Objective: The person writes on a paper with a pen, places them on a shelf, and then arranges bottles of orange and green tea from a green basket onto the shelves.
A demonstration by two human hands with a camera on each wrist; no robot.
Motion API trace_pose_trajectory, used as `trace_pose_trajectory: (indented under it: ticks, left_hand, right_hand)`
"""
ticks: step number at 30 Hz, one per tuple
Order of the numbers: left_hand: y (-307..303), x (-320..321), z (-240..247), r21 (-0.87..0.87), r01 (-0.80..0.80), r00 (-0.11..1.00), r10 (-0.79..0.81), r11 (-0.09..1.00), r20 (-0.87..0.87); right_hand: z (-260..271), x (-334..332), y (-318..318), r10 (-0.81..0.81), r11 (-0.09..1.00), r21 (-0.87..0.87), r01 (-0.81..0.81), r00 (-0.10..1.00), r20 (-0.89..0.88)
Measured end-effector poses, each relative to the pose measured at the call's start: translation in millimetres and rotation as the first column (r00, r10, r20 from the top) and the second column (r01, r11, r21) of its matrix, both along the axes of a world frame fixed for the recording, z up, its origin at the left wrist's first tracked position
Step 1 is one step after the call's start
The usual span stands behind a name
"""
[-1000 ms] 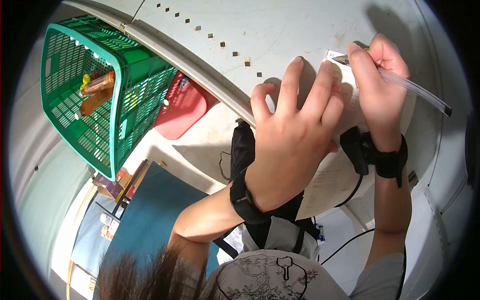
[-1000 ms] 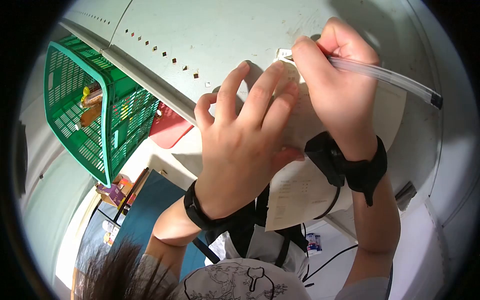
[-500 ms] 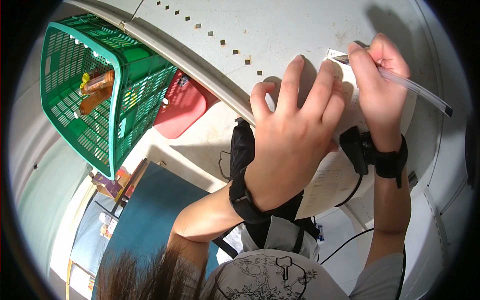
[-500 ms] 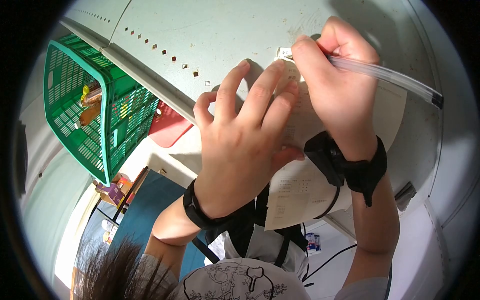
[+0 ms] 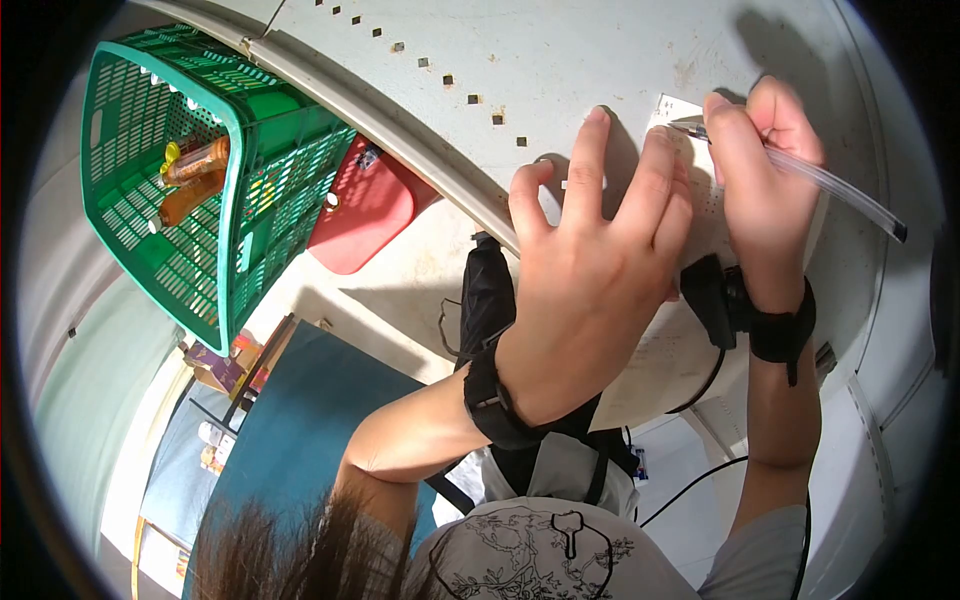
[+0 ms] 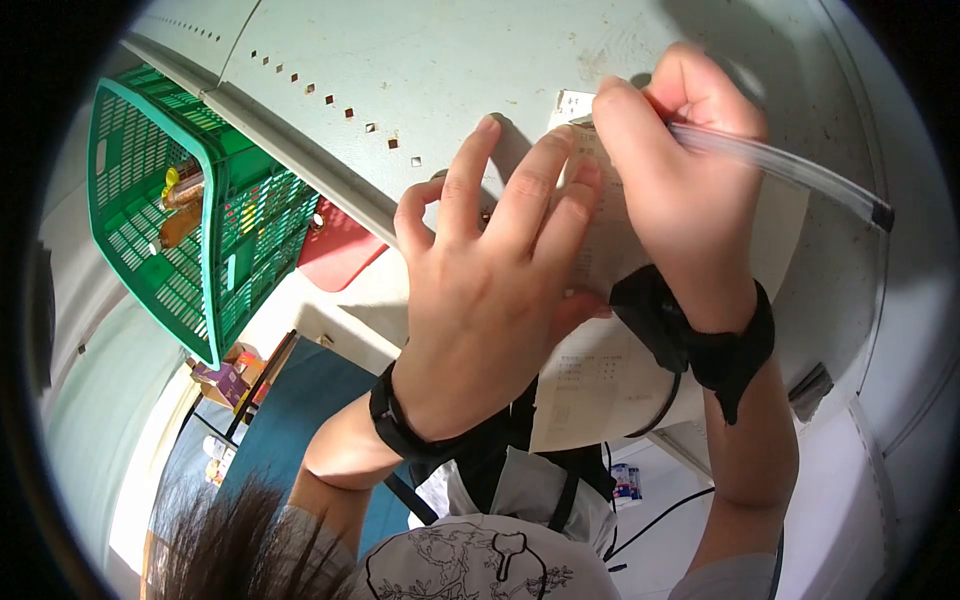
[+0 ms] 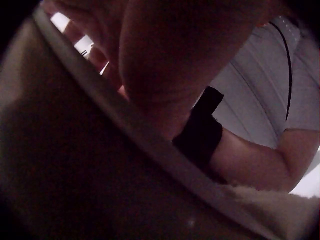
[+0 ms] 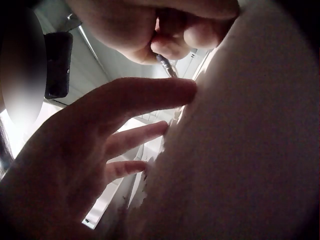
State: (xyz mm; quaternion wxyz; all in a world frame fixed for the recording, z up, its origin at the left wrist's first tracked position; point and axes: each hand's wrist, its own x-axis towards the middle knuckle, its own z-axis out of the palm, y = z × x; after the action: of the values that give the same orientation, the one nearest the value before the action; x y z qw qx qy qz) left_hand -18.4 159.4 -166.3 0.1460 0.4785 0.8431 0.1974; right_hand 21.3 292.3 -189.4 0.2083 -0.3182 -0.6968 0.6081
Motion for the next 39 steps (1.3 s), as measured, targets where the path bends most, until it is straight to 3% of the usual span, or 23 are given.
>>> trace_pose_trajectory:
  ticks: [11, 39]
  left_hand:
    - [0.5, 3.1, -8.3, 0.046, -0.007, 0.994, 0.012, 0.999, -0.112]
    - [0.9, 2.9, -8.1, 0.071, -0.030, 0.991, 0.039, 0.997, -0.129]
  right_hand:
    - [-1.4, -2.9, -3.5, 0.020, 0.999, 0.032, -0.020, 1.000, -0.010]
    - [-3.6, -2.2, -0.8, 0.066, 0.996, 0.059, -0.064, 0.998, -0.022]
